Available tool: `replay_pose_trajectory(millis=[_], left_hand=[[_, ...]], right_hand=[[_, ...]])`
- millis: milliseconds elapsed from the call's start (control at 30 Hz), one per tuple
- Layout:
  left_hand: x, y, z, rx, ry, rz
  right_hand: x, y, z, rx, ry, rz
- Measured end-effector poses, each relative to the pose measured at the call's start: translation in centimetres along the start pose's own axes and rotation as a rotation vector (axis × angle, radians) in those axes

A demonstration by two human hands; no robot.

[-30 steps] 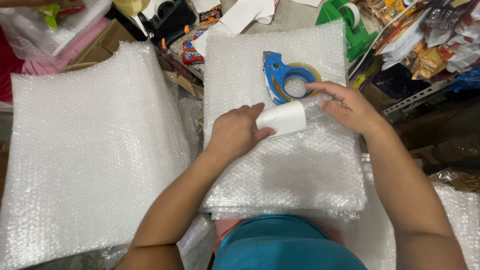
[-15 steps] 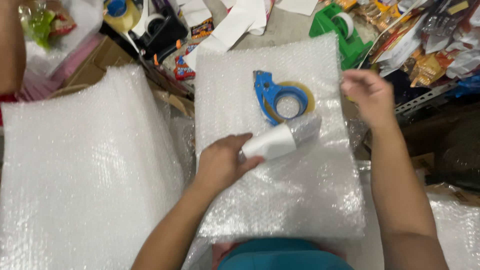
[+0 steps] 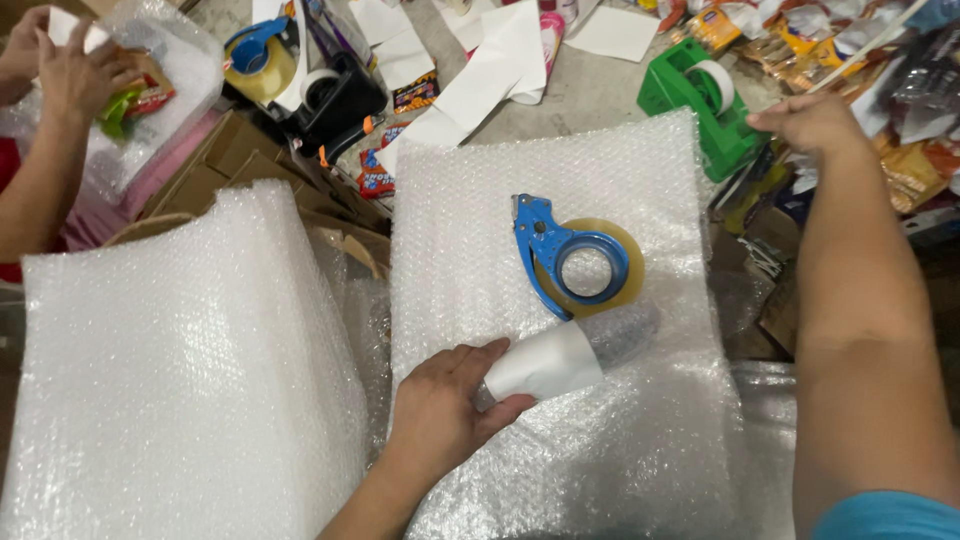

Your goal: The person wraps small items, including packaged food and electronic devices, in bubble wrap by hand and secures the wrap with a tape dispenser.

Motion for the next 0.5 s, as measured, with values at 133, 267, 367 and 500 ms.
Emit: replay_pose_trajectory(millis=[133,267,367,500], left_hand=[[0.1,0.0,-0.1,0.013,0.004,-0.004],[0.2,0.1,-0.2,-0.006,0.000,0.002],[0.1,0.0,-0.2,-0.016,-0.018,0.023],[0.2,-0.2,-0.2,-0.023,-0.015,0.018]], right_hand=[[-0.3,-0.7,-0.8,-0.092,-0.079,0.045],[0.1,-1.2,0.4,-0.114,-0.091,-0.006],[-0.1,-2.2,1.9,-0.115,-0.053,0.029],[-1.4,-2.1,3.7,-0.020,-0.015,-0.110]])
Point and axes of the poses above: each hand's wrist, its own z-axis away from the middle knuckle, its own x-axis out of the palm, y = z × x, the point moved 2 cm from there along -z, towards the middle knuckle, and after that the axes turned 9 degrees about x, right-handed, at the moved point
